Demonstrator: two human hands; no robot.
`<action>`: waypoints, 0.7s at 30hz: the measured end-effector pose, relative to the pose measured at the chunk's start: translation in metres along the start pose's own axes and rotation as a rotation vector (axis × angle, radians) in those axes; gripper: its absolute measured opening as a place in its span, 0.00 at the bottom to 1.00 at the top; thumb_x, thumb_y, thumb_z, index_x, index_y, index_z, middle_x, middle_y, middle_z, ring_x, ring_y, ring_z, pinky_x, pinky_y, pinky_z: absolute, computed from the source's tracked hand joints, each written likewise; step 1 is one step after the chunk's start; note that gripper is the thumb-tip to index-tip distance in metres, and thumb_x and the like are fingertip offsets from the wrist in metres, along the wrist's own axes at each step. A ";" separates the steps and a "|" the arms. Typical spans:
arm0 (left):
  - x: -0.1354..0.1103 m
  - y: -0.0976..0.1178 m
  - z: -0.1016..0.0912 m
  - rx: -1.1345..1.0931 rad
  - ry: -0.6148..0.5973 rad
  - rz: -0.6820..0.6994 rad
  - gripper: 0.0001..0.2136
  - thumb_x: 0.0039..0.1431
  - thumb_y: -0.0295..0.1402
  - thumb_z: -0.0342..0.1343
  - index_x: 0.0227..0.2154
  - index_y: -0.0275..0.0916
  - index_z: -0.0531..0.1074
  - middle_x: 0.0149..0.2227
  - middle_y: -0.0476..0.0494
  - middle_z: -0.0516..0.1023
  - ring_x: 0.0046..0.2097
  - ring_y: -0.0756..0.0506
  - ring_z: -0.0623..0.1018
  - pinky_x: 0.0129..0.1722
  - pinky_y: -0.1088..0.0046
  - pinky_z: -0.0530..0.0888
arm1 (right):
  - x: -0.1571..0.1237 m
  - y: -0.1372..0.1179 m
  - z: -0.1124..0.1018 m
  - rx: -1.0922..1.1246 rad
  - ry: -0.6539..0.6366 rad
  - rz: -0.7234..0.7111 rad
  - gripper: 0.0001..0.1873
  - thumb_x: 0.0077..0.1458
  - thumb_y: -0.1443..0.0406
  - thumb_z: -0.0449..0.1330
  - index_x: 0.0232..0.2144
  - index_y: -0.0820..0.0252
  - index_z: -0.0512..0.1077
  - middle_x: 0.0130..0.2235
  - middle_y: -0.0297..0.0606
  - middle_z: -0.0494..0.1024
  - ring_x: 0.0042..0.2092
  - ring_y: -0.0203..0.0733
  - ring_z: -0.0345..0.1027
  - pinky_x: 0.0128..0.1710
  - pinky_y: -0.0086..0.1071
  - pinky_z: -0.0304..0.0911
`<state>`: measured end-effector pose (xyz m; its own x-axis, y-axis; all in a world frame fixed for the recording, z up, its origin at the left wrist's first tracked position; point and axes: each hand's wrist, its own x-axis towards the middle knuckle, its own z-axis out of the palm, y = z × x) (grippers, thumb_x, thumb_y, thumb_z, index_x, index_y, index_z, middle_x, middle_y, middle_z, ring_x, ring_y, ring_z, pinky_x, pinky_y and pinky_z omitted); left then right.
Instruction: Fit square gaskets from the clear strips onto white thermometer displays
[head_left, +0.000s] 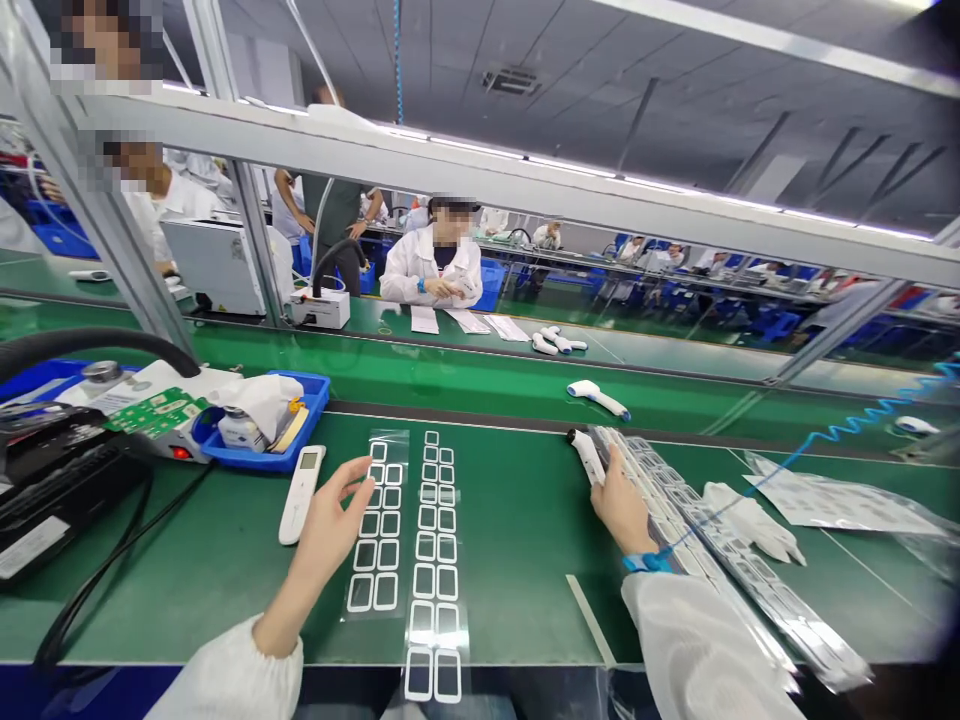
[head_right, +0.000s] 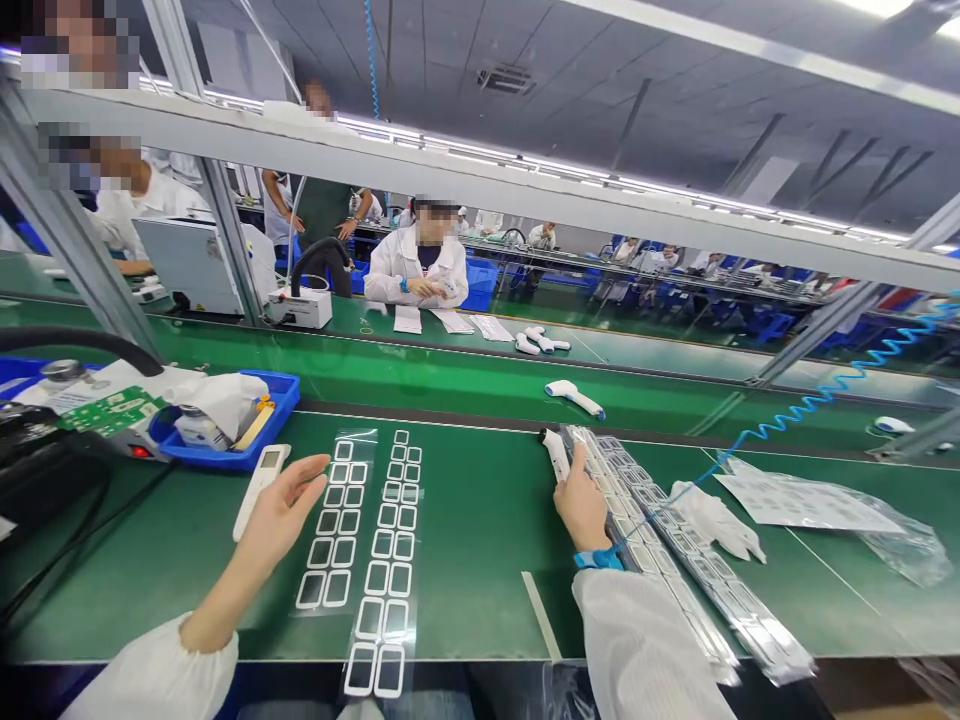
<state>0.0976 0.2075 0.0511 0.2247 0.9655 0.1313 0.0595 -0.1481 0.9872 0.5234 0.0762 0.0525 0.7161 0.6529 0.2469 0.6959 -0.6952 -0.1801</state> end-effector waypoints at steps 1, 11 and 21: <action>-0.012 0.004 0.001 -0.043 -0.017 -0.031 0.18 0.56 0.44 0.59 0.47 0.42 0.75 0.52 0.39 0.76 0.53 0.38 0.75 0.55 0.63 0.69 | -0.004 -0.007 -0.002 0.096 0.004 0.024 0.41 0.53 0.70 0.52 0.67 0.76 0.46 0.28 0.49 0.78 0.29 0.58 0.72 0.29 0.42 0.61; -0.116 0.028 0.019 -0.638 0.070 -0.397 0.27 0.46 0.43 0.71 0.49 0.42 0.73 0.53 0.37 0.76 0.55 0.37 0.75 0.55 0.63 0.72 | -0.193 -0.157 -0.030 0.678 0.055 -0.795 0.32 0.63 0.66 0.48 0.68 0.57 0.47 0.27 0.33 0.73 0.19 0.37 0.63 0.19 0.28 0.63; -0.206 -0.010 -0.124 -0.919 0.731 -0.362 0.19 0.45 0.43 0.71 0.35 0.40 0.71 0.29 0.51 0.73 0.22 0.56 0.66 0.17 0.83 0.64 | -0.341 -0.297 -0.020 1.238 -0.615 -0.954 0.16 0.62 0.57 0.56 0.49 0.56 0.71 0.31 0.37 0.76 0.26 0.38 0.67 0.28 0.31 0.66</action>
<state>-0.0698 0.0362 0.0251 -0.2777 0.8561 -0.4358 -0.7687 0.0741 0.6354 0.0713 0.0536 0.0406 -0.2532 0.8927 0.3729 0.2695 0.4353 -0.8590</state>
